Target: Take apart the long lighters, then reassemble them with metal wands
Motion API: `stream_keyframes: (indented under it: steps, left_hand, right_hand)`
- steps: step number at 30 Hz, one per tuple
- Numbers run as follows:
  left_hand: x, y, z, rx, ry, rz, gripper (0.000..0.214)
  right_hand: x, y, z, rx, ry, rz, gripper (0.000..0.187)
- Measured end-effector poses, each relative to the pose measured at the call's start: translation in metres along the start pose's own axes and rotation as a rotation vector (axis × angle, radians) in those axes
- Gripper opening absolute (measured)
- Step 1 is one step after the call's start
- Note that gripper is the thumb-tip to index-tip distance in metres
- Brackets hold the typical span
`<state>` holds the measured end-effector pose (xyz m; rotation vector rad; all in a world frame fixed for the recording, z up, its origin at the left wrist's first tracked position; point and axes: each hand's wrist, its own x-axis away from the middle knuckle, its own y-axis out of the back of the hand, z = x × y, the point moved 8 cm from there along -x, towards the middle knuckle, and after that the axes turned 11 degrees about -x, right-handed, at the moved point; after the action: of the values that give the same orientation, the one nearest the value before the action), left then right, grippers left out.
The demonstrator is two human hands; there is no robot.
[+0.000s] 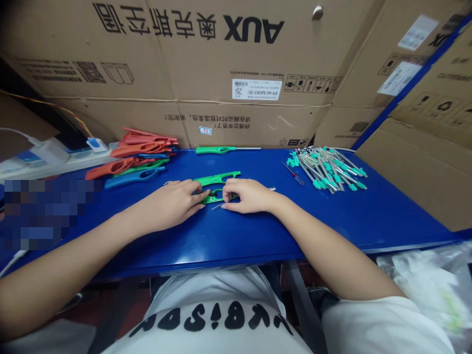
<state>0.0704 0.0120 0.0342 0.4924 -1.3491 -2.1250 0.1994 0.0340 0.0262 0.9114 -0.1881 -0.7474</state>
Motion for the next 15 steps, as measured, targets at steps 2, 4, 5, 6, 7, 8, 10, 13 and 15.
stream_keyframes:
  steps: [2,4,5,6,7,8,10,13,15]
  left_hand:
    - [0.001,0.000,-0.006,-0.031,0.007,-0.005,0.039]
    - [0.001,0.000,-0.013,-0.065,0.022,-0.021,0.039]
    - [0.001,0.000,-0.016,-0.075,0.034,-0.029,0.039]
    - [0.001,-0.001,-0.017,-0.073,0.046,-0.035,0.038]
    - [0.000,-0.002,-0.017,-0.058,0.057,-0.039,0.037]
    - [-0.001,-0.003,-0.014,-0.027,0.071,-0.043,0.035]
    - [-0.004,-0.006,-0.006,0.097,0.095,-0.057,0.031]
    - [-0.008,-0.011,0.009,0.368,0.138,-0.102,0.023]
    - [-0.010,-0.014,0.017,0.511,0.180,-0.142,0.023]
  right_hand:
    - [0.000,0.000,0.001,-0.005,0.011,-0.005,0.013]
    - [0.000,0.001,0.002,-0.015,0.023,-0.008,0.014]
    - [0.000,0.001,0.003,-0.019,0.027,-0.009,0.015]
    - [0.000,0.001,0.003,-0.023,0.028,-0.010,0.016]
    - [0.000,0.001,0.003,-0.025,0.026,-0.011,0.018]
    - [0.000,0.001,0.003,-0.030,0.024,-0.012,0.020]
    - [0.000,0.002,0.002,-0.047,0.029,-0.018,0.025]
    - [-0.001,0.003,0.002,-0.055,0.061,-0.060,0.033]
    - [-0.001,0.005,-0.001,-0.012,0.048,-0.110,0.033]
